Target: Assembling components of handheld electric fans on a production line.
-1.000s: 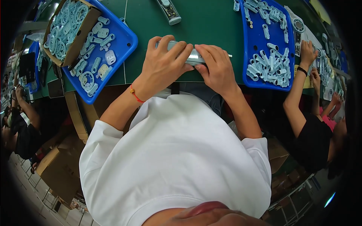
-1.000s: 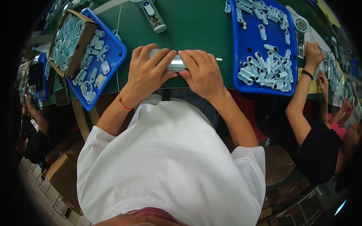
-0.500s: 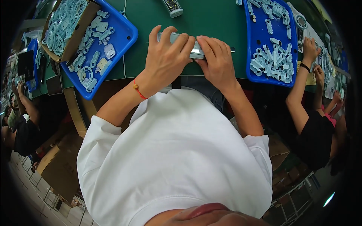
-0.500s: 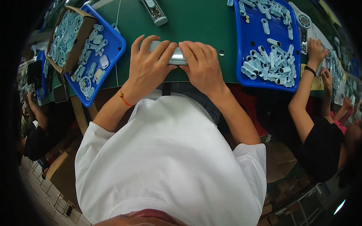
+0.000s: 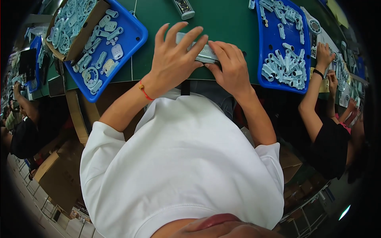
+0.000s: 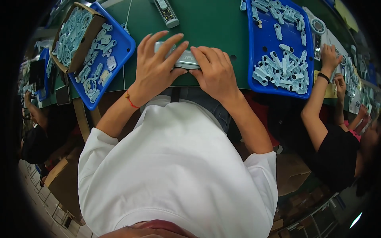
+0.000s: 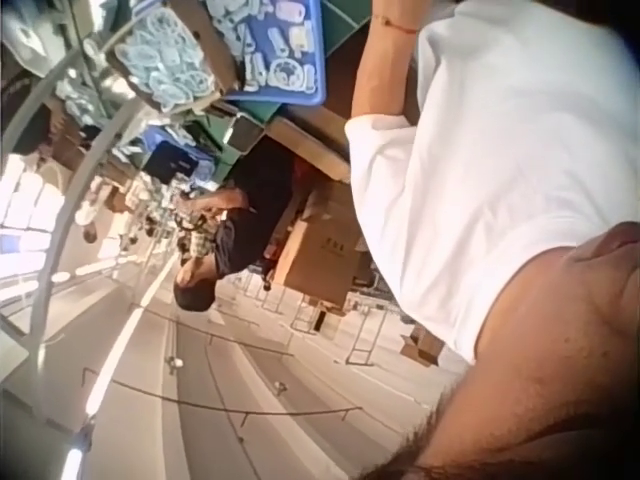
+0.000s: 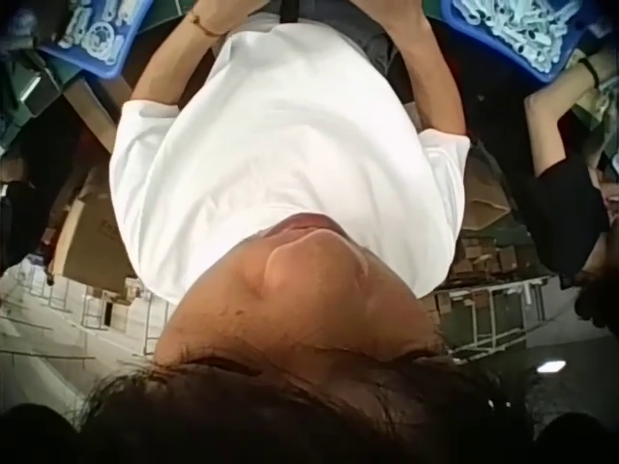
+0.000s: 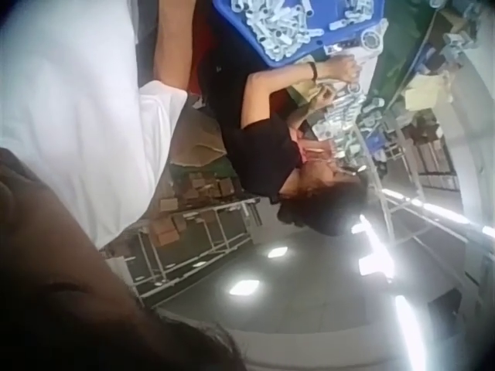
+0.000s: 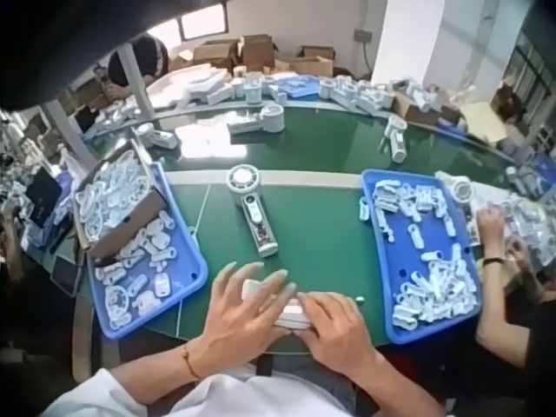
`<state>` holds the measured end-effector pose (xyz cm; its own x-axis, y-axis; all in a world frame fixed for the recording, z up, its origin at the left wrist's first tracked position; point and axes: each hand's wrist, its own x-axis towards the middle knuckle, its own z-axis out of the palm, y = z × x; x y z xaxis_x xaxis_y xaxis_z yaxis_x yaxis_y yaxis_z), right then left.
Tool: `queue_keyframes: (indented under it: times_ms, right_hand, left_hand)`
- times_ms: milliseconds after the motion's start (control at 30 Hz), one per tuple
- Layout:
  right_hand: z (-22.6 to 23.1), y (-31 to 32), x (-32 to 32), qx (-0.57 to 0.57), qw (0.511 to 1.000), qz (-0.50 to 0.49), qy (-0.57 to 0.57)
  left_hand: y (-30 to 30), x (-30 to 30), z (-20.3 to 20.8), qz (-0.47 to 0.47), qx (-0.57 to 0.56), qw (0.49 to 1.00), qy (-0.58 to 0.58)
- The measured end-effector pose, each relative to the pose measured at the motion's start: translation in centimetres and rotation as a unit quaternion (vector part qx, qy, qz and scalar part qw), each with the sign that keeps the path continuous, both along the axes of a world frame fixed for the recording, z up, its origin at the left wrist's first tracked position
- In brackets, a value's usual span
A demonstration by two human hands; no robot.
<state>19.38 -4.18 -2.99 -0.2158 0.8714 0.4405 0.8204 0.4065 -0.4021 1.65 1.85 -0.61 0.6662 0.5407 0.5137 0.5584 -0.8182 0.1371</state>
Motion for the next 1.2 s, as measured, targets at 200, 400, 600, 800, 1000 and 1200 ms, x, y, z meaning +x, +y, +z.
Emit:
queue_keyframes:
  times_ms: [200, 400, 600, 800, 1000, 1200]
  right_hand:
    - [2.2, -1.4, -1.9, -0.065, 0.972, -0.081, 0.210]
    - [2.1, -1.2, -2.1, -0.048, 0.987, -0.037, 0.148]
    - [1.4, -1.1, -2.8, -0.038, 0.984, -0.051, 0.168]
    - [0.2, -1.1, -2.7, -0.144, 0.918, 0.007, 0.370]
    - [1.4, 0.2, -1.6, -0.186, 0.906, -0.003, 0.379]
    - [1.0, 1.3, -2.4, -0.299, 0.637, 0.048, 0.709]
  left_hand:
    - [-3.5, 0.6, -1.0, 0.045, -0.589, 0.658, -0.467]
    - [-2.3, 0.9, 0.1, -0.021, -0.678, 0.598, -0.428]
    - [-2.0, 1.0, 0.0, -0.010, -0.642, 0.650, -0.407]
    - [-1.7, 1.1, -0.3, -0.056, -0.592, 0.701, -0.393]
    - [-1.6, 0.8, -0.8, 0.001, -0.536, 0.746, -0.395]
    - [-1.9, 1.6, -0.1, 0.012, -0.401, 0.866, -0.297]
